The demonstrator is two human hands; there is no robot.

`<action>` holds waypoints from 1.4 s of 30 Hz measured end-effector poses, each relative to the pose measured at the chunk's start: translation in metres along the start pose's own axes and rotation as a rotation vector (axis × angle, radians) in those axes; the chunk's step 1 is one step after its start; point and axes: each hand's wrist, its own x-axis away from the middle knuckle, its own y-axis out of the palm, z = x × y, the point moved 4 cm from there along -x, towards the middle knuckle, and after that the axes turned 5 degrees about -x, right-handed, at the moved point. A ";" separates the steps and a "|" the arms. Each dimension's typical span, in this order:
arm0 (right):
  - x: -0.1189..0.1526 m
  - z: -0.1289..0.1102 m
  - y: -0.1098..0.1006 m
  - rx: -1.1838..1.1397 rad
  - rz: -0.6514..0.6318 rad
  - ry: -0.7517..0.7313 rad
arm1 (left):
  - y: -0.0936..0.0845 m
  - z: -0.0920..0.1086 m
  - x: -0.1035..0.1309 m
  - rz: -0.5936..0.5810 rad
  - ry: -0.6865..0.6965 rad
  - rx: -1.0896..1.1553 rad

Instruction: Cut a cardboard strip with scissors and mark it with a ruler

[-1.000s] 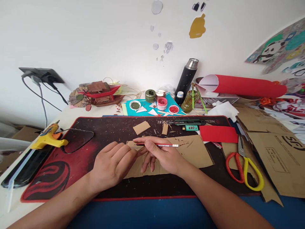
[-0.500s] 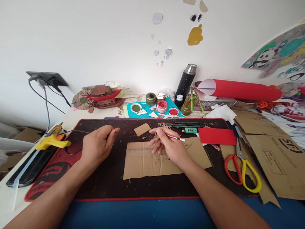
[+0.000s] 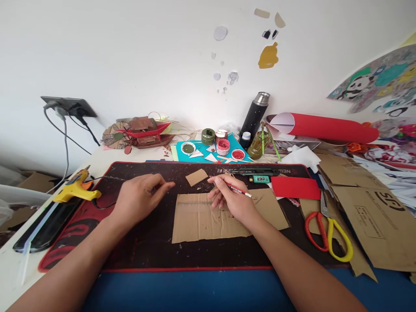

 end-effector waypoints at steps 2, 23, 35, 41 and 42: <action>-0.001 0.001 -0.001 0.007 0.011 -0.002 | 0.003 0.014 0.003 -0.063 0.223 0.087; 0.000 0.002 -0.001 0.079 0.025 -0.026 | 0.020 0.039 0.015 -0.217 0.575 0.106; -0.001 0.002 -0.002 0.049 0.032 -0.027 | 0.015 0.033 0.014 -0.250 0.577 0.138; -0.002 0.009 0.000 0.055 0.025 0.012 | 0.022 0.030 0.016 -0.165 0.599 0.040; -0.002 0.010 0.000 0.057 0.026 0.015 | 0.021 0.031 0.016 -0.146 0.592 0.032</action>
